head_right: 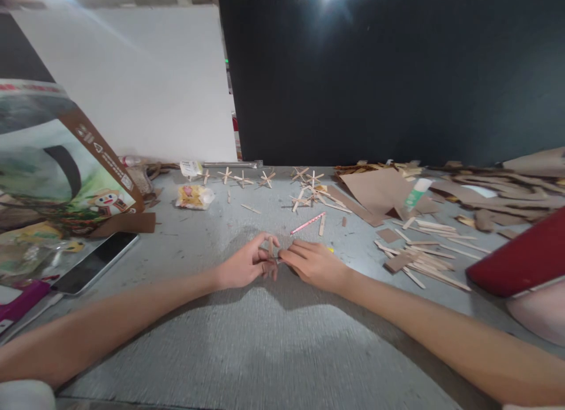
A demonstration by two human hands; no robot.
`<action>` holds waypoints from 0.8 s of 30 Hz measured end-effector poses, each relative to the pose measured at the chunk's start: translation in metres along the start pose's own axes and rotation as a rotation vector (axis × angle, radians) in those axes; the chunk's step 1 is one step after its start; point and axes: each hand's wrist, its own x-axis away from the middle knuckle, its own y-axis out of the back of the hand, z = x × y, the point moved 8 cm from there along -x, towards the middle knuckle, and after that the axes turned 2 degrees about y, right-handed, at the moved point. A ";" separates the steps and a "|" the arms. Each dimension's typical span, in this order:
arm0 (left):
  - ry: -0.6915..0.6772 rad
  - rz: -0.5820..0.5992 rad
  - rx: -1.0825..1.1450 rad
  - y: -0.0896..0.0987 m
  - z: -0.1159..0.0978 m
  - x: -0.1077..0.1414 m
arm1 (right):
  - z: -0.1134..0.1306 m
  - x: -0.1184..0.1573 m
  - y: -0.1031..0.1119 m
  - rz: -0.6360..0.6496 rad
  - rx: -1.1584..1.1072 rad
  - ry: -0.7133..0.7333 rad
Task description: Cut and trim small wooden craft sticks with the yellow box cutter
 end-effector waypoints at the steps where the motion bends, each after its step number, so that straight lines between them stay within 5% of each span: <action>1: 0.004 0.008 -0.004 -0.001 0.001 0.000 | 0.001 0.000 0.000 0.000 -0.004 0.009; 24: -0.026 -0.082 0.003 0.009 -0.002 0.003 | -0.002 -0.001 0.004 -0.040 -0.037 -0.021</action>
